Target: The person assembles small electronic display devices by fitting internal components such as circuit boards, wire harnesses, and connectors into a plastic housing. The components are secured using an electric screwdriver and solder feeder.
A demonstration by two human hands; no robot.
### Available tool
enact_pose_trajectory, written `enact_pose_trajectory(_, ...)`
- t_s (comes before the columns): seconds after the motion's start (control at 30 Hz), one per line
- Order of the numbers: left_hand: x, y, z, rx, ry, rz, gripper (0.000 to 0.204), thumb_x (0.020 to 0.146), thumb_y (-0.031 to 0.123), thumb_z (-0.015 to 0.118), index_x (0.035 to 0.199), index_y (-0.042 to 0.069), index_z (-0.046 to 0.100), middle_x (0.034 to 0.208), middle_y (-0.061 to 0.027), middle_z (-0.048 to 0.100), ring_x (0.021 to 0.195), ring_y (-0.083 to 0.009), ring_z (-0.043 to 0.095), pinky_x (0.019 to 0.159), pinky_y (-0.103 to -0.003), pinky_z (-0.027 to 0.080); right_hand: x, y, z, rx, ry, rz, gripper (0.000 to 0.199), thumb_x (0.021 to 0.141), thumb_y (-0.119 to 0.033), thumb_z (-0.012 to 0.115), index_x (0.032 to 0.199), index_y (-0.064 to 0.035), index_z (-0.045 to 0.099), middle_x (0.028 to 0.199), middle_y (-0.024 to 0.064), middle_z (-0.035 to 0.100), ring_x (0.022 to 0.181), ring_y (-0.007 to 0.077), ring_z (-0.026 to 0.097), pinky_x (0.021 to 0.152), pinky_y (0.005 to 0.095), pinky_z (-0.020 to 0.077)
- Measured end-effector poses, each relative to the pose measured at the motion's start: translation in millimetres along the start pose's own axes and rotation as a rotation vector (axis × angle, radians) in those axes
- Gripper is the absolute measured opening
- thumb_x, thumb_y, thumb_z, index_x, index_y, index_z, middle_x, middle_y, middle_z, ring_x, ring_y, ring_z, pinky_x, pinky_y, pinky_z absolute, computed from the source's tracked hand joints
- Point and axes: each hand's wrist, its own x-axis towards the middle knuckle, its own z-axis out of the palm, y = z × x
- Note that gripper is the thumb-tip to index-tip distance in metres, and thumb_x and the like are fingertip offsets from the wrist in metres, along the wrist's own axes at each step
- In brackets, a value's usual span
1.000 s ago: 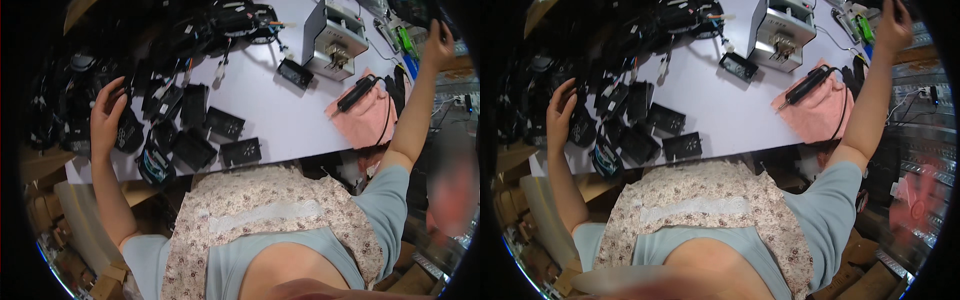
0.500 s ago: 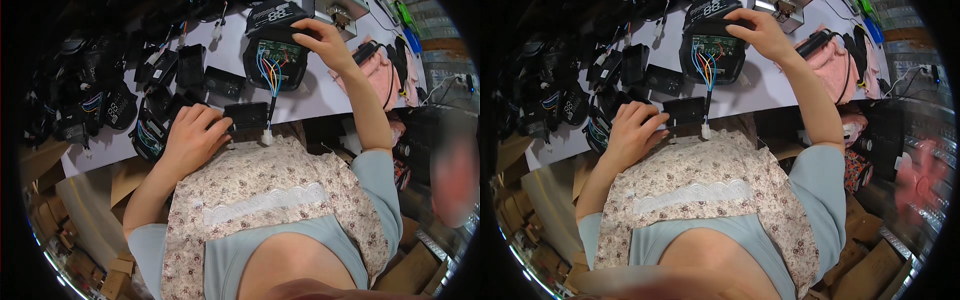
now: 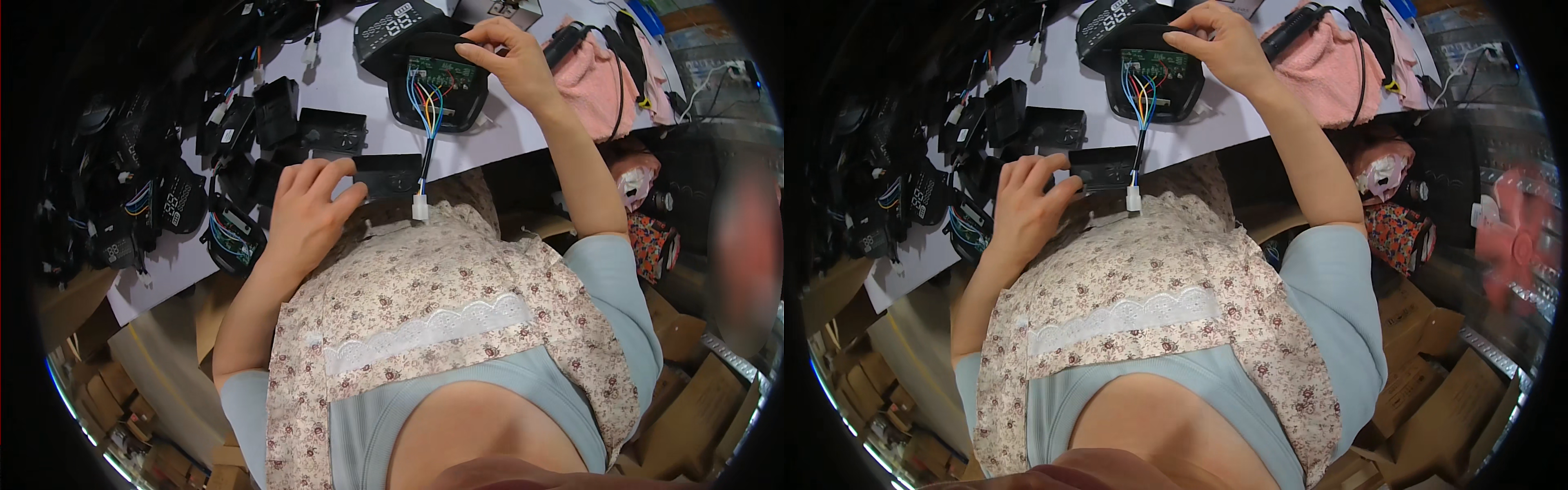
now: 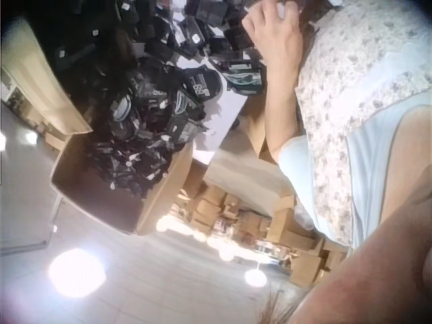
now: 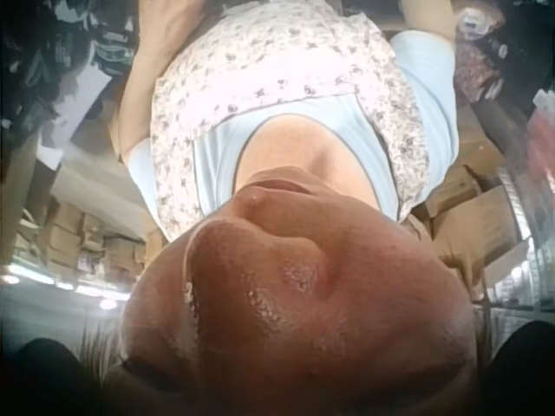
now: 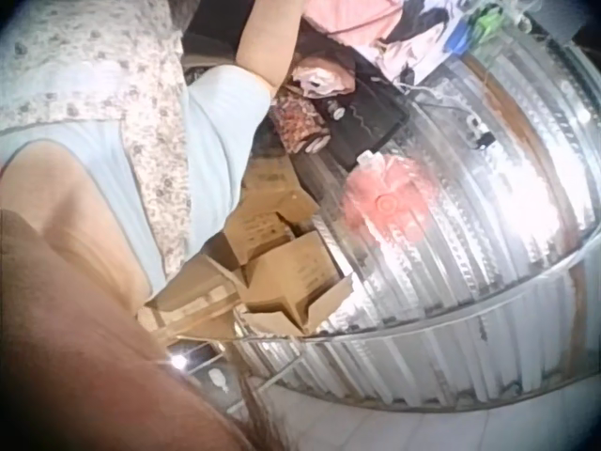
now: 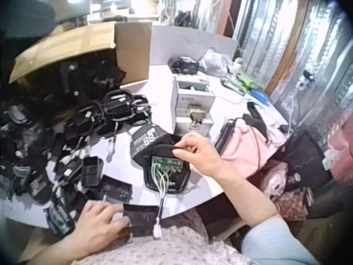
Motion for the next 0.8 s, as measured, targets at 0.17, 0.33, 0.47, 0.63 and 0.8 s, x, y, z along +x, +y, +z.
enact_pose_trajectory(0.17, 6.4, 4.9, -46.7, -0.163, -0.042, -0.169, 0.028, 0.073, -0.002, 0.077, 0.099, 0.007, 0.070, 0.112, -0.0079, 0.061, 0.096, -0.0257, 0.063, 0.079, -0.035, 0.051, -22.9, 0.1, -11.5, 0.094, 0.043, 0.149, 0.024, 0.089, -0.021, 0.078, 0.100, 0.0000, 0.076, 0.081, -0.0009, 0.069, 0.074, 0.0064, 0.060, 0.067, 0.0252, 0.0481)
enact_pose_trajectory(0.33, 7.6, 4.8, -80.6, -0.355, 0.173, -0.536, 0.016, 0.081, -0.004, 0.075, 0.095, 0.002, 0.071, 0.109, -0.0053, 0.060, 0.084, -0.0141, 0.060, 0.070, -0.026, 0.048, -39.9, -5.0, -7.3, 0.189, -0.050, 0.342, 0.020, 0.092, -0.020, 0.075, 0.099, -0.0012, 0.071, 0.082, -0.0033, 0.066, 0.074, 0.0035, 0.058, 0.065, 0.0211, 0.0457)
enact_pose_trajectory(0.47, 5.5, -3.6, -61.9, -0.580, 0.365, -0.588, 0.009, 0.093, 0.001, 0.072, 0.101, -0.001, 0.068, 0.107, -0.0006, 0.060, 0.084, -0.0070, 0.055, 0.072, -0.022, 0.045, -66.5, -33.9, 16.2, 0.193, -0.034, 0.422, 0.024, 0.089, -0.017, 0.070, 0.107, -0.0020, 0.066, 0.062, -0.0011, 0.059, 0.050, 0.0079, 0.057, 0.047, 0.0257, 0.0445)
enact_pose_trajectory(0.63, 11.6, -2.0, -33.6, -1.158, 0.481, -0.649, 0.018, 0.105, 0.017, 0.061, 0.115, 0.003, 0.062, 0.101, -0.0037, 0.065, 0.093, -0.0116, 0.065, 0.087, -0.030, 0.056, -113.5, -66.8, 33.7, 0.539, 0.294, 0.530, 0.037, 0.094, -0.005, 0.057, 0.130, -0.0069, 0.047, 0.064, 0.0018, 0.057, 0.047, 0.0100, 0.054, 0.045, 0.0247, 0.0417)
enact_pose_trajectory(0.8, 23.8, -0.7, -22.7, -1.531, 0.484, -0.589, 0.021, 0.108, 0.017, 0.053, 0.122, 0.003, 0.058, 0.110, -0.0085, 0.069, 0.095, -0.0155, 0.068, 0.089, -0.031, 0.056, -165.7, -67.5, 54.4, 0.712, 0.454, 0.544, 0.019, 0.105, -0.012, 0.053, 0.122, -0.0047, 0.058, 0.084, 0.0088, 0.068, 0.065, 0.0111, 0.065, 0.058, 0.0231, 0.0504)
